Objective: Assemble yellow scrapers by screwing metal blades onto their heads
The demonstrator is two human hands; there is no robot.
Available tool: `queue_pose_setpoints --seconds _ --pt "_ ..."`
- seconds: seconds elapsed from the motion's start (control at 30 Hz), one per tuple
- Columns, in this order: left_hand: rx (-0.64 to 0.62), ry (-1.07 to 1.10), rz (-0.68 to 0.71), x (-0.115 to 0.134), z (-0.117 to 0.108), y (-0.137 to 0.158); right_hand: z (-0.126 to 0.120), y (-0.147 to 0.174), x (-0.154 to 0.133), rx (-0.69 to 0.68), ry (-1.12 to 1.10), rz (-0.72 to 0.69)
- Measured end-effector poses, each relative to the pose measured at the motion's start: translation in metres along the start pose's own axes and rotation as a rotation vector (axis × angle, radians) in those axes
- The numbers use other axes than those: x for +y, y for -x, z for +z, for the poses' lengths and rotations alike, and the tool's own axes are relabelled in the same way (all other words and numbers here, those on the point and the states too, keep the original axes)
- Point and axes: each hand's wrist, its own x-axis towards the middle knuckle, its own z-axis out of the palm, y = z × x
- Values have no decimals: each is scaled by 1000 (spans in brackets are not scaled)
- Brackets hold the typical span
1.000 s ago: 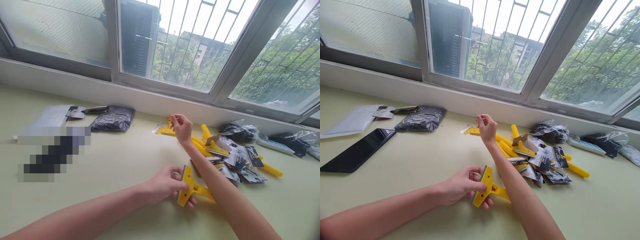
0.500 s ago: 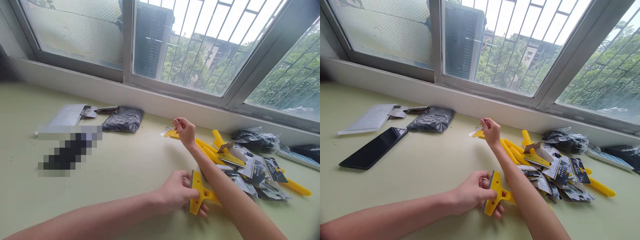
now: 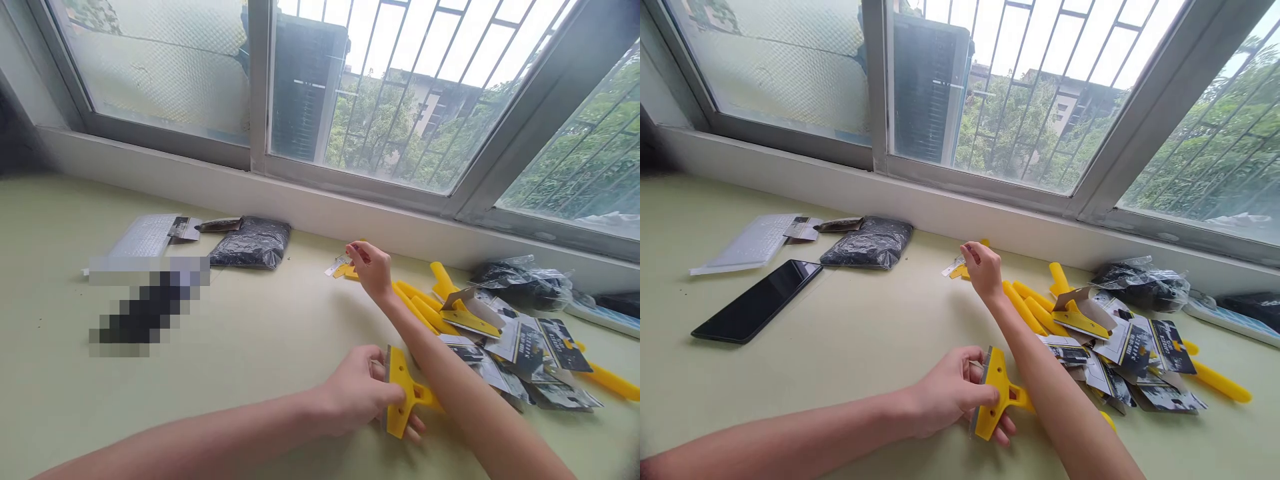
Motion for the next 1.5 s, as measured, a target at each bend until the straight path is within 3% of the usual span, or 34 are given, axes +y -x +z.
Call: queue_pose_setpoints --seconds 0.2,0.33,0.53,0.67,0.8,1.33,1.5 --pt "-23 -50 -39 2 -1 0 -20 4 -28 131 -81 -17" --pt "-15 -83 -55 5 -1 2 -60 19 -60 228 -163 3" --pt "-25 -134 -70 11 1 6 -145 99 -96 378 -204 110" --pt "-19 -163 -58 13 3 8 -177 157 -98 425 -207 275" --pt "-46 -203 -36 14 4 10 -179 181 -95 442 -186 294" --pt "0 -240 -75 19 9 12 -168 184 -106 349 -104 287" --pt "2 -244 -77 18 9 12 -168 184 -103 406 -102 280"
